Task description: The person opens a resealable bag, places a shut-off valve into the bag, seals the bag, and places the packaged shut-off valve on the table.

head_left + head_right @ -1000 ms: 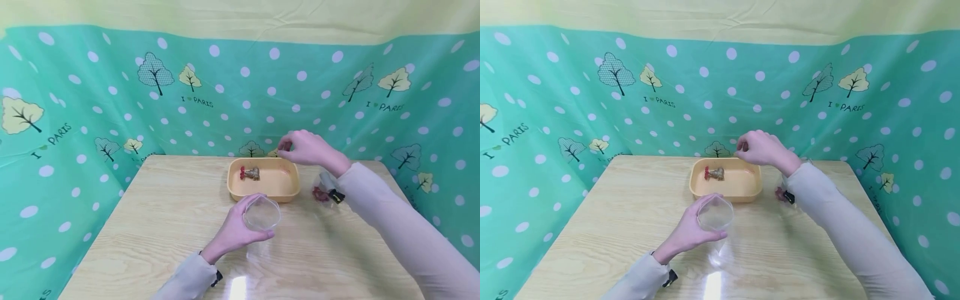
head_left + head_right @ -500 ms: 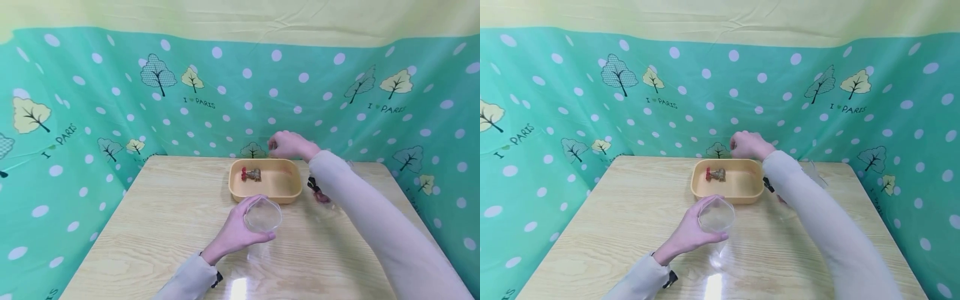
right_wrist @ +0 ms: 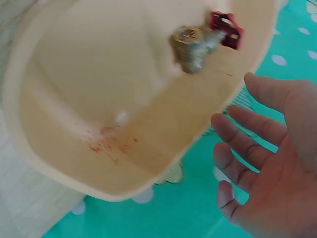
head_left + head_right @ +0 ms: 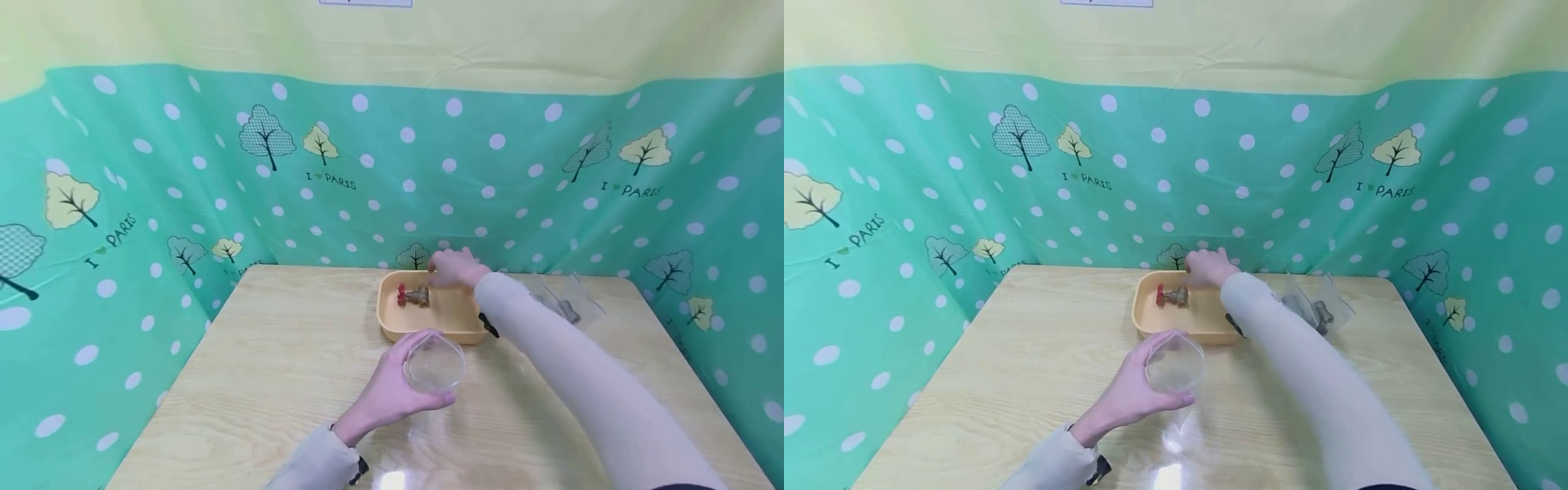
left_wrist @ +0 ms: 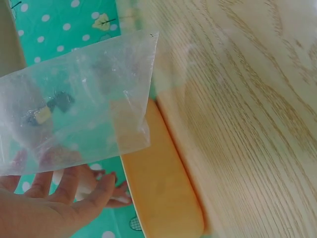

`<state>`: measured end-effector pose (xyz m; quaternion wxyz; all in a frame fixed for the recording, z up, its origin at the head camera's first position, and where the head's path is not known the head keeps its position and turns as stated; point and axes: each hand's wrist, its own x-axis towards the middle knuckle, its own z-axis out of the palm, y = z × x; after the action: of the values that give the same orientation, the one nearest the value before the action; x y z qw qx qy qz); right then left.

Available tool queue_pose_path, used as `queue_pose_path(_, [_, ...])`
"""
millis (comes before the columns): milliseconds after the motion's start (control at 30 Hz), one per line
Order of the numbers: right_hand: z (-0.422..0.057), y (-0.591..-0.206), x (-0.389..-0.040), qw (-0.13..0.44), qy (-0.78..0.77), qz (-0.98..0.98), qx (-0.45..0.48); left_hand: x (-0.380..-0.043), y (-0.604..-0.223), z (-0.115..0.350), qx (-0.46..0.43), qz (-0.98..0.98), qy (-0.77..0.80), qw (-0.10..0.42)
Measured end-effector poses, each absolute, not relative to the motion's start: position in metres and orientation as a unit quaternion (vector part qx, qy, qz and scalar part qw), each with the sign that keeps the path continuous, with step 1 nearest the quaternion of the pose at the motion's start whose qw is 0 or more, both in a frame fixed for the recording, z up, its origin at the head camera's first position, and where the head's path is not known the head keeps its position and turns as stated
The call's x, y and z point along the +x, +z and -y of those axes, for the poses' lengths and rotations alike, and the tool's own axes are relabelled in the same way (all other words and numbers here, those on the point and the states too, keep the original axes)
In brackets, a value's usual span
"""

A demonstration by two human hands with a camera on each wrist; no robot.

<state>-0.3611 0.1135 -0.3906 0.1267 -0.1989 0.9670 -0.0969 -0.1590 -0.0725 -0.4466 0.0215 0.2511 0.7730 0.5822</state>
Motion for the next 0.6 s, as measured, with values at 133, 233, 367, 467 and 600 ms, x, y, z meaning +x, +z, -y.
queue_pose_path(133, [-0.110, -0.406, -0.363, 0.145, -0.069, -0.969, -0.190, -0.158, -0.449, 0.071, 0.252, -0.773, 0.581, 0.020])
queue_pose_path(233, [-0.106, -0.413, -0.367, 0.150, -0.046, -0.970, -0.188, -0.158, -0.449, 0.070, 0.252, -0.774, 0.581, 0.020])
queue_pose_path(367, [-0.097, -0.422, -0.371, 0.164, -0.029, -0.965, -0.202, -0.158, -0.449, 0.070, 0.255, -0.774, 0.579, 0.024])
queue_pose_path(467, [-0.091, -0.428, -0.373, 0.171, -0.028, -0.960, -0.218, -0.158, -0.450, 0.070, 0.255, -0.774, 0.579, 0.026])
queue_pose_path(600, [-0.087, -0.432, -0.375, 0.169, -0.029, -0.962, -0.212, -0.159, -0.450, 0.069, 0.256, -0.772, 0.581, 0.027])
